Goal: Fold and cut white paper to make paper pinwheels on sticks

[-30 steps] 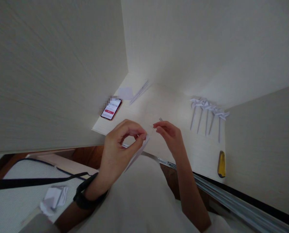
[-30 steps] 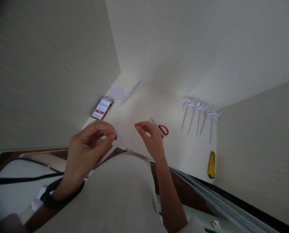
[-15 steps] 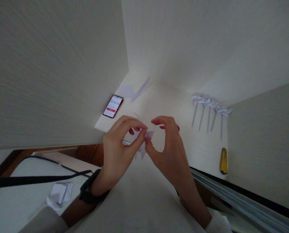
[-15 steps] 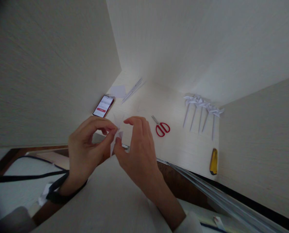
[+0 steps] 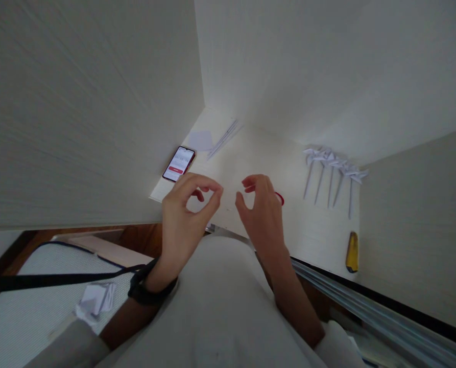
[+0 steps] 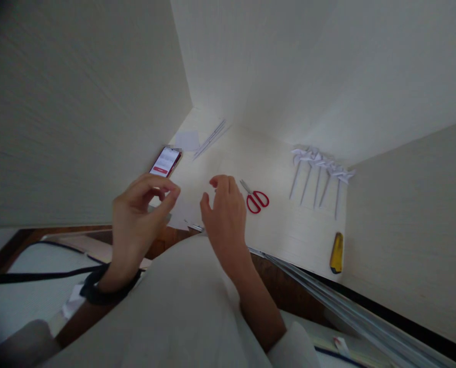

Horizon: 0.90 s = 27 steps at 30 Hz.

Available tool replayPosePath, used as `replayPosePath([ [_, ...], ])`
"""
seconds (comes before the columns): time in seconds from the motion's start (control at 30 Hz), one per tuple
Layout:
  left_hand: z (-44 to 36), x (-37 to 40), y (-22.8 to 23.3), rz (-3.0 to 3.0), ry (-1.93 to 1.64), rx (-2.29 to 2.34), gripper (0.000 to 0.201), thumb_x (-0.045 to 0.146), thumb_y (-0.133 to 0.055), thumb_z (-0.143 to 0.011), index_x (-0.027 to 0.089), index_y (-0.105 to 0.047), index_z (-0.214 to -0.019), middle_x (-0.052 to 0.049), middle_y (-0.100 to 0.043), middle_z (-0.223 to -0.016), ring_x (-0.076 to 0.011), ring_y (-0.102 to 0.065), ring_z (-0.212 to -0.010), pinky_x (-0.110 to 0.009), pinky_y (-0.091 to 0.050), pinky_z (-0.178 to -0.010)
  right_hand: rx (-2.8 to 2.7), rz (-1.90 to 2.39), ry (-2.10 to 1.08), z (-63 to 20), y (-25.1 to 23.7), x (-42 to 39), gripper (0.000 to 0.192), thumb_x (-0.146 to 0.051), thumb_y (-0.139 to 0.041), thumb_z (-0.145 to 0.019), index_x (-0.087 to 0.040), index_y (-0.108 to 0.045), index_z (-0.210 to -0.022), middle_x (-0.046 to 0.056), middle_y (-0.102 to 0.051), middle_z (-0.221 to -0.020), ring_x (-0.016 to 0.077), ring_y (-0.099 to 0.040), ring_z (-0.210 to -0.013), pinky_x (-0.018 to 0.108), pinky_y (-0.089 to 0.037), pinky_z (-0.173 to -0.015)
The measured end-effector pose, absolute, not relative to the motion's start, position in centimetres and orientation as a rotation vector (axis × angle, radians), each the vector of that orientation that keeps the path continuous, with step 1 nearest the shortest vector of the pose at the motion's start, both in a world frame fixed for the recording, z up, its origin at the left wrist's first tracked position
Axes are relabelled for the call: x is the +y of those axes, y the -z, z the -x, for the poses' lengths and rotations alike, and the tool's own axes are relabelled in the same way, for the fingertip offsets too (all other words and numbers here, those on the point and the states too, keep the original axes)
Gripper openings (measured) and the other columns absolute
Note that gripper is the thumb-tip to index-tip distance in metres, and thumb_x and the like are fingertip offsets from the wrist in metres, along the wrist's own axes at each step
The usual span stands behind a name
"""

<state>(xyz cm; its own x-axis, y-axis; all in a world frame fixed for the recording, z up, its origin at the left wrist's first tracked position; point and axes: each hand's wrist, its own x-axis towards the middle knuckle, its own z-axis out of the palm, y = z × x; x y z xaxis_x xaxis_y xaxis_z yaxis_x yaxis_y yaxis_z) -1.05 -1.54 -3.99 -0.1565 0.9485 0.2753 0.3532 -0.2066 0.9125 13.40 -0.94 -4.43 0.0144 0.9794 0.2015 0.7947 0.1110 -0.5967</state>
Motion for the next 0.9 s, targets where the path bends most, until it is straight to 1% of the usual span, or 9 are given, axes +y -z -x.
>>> replayPosePath([
  [0.07, 2.4, 0.1, 7.0, -1.477, -1.291, 1.599, 0.003, 0.022, -0.062, -0.083, 0.020, -0.064, -0.080, 0.000, -0.064, -0.085, -0.0148, -0.059, -0.082, -0.026, -0.047, -0.068, -1.779, 1.818, -0.427, -15.0, 6.8, -0.1, 0.014, -0.015, -0.049, -0.081, -0.020, -0.051, -0.094, 0.008, -0.061, -0.093, 0.0211, -0.060, -0.082, 0.039, -0.046, -0.078],
  [0.13, 4.2, 1.7, 11.0, -1.420, -1.079, 1.790, 0.009, 0.028, -0.060, -0.085, 0.020, -0.063, -0.087, -0.002, -0.065, -0.093, -0.0169, -0.061, -0.087, -0.028, -0.050, -0.074, -1.765, 1.888, -0.509, -16.6, 9.5, 0.3, 0.013, -0.017, -0.049, -0.080, -0.020, -0.051, -0.093, 0.007, -0.062, -0.092, 0.0203, -0.060, -0.080, 0.038, -0.046, -0.078],
  [0.2, 6.0, 2.7, 15.3, -1.389, -0.982, 1.894, 0.018, 0.027, -0.066, -0.079, 0.018, -0.061, -0.093, -0.006, -0.064, -0.100, -0.0222, -0.060, -0.095, -0.035, -0.050, -0.080, -1.777, 1.916, -0.566, -17.7, 12.1, 0.3, 0.010, -0.017, -0.049, -0.080, -0.020, -0.053, -0.089, 0.007, -0.063, -0.089, 0.0188, -0.060, -0.074, 0.037, -0.047, -0.075],
  [0.3, 8.2, 2.0, 21.1, -1.357, -0.861, 2.006, 0.025, 0.020, -0.075, -0.069, 0.015, -0.060, -0.089, -0.008, -0.062, -0.097, -0.0274, -0.057, -0.103, -0.046, -0.044, -0.096, -1.802, 1.941, -0.642, -18.7, 15.5, -0.4, 0.008, -0.018, -0.048, -0.080, -0.020, -0.054, -0.084, 0.005, -0.064, -0.085, 0.0170, -0.060, -0.069, 0.033, -0.048, -0.070],
  [0.4, 9.9, -0.7, 24.9, -1.316, -0.777, 2.069, 0.023, 0.024, -0.072, -0.077, 0.013, -0.060, -0.095, -0.008, -0.062, -0.102, -0.0253, -0.058, -0.104, -0.045, -0.047, -0.093, -1.823, 1.977, -0.688, -19.2, 18.2, -1.5, 0.009, -0.018, -0.048, -0.081, -0.019, -0.057, -0.082, 0.006, -0.065, -0.082, 0.0169, -0.061, -0.066, 0.033, -0.048, -0.067],
  [0.47, 10.9, -2.5, 26.3, -1.268, -0.745, 2.108, 0.024, 0.029, -0.062, -0.088, 0.014, -0.060, -0.106, -0.008, -0.061, -0.111, -0.0215, -0.060, -0.099, -0.042, -0.052, -0.085, -1.845, 1.998, -0.700, -19.5, 19.8, -2.0, 0.011, -0.017, -0.047, -0.083, -0.018, -0.059, -0.083, 0.006, -0.066, -0.079, 0.0172, -0.061, -0.066, 0.033, -0.048, -0.067],
  [0.6, 12.4, -3.8, 27.4, -1.211, -0.732, 2.135, 0.027, 0.031, -0.060, -0.090, 0.014, -0.060, -0.111, -0.008, -0.063, -0.112, -0.0198, -0.063, -0.094, -0.040, -0.055, -0.081, -1.930, 1.988, -0.685, -19.4, 22.8, -2.3, 0.012, -0.019, -0.052, -0.090, -0.015, -0.062, -0.086, 0.004, -0.066, -0.080, 0.0163, -0.062, -0.071, 0.034, -0.052, -0.072],
  [0.77, 12.6, -3.4, 27.3, -1.239, -0.743, 2.084, 0.023, 0.030, -0.060, -0.090, 0.013, -0.062, -0.105, -0.007, -0.064, -0.107, -0.0197, -0.063, -0.095, -0.039, -0.055, -0.081, -1.959, 1.961, -0.566, -18.7, 26.3, -2.3, 0.025, -0.033, -0.058, -0.093, -0.015, -0.061, -0.110, 0.007, -0.064, -0.111, 0.0192, -0.064, -0.096, 0.041, -0.054, -0.084],
  [0.9, 11.7, -3.4, 26.9, -1.280, -0.737, 2.030, 0.020, 0.031, -0.060, -0.091, 0.013, -0.063, -0.099, -0.006, -0.066, -0.100, -0.0184, -0.064, -0.091, -0.039, -0.055, -0.081, -1.923, 1.940, -0.479, -18.6, 28.1, -2.9, 0.030, -0.033, -0.058, -0.093, -0.016, -0.059, -0.117, 0.008, -0.062, -0.118, 0.0214, -0.063, -0.102, 0.043, -0.054, -0.087],
])
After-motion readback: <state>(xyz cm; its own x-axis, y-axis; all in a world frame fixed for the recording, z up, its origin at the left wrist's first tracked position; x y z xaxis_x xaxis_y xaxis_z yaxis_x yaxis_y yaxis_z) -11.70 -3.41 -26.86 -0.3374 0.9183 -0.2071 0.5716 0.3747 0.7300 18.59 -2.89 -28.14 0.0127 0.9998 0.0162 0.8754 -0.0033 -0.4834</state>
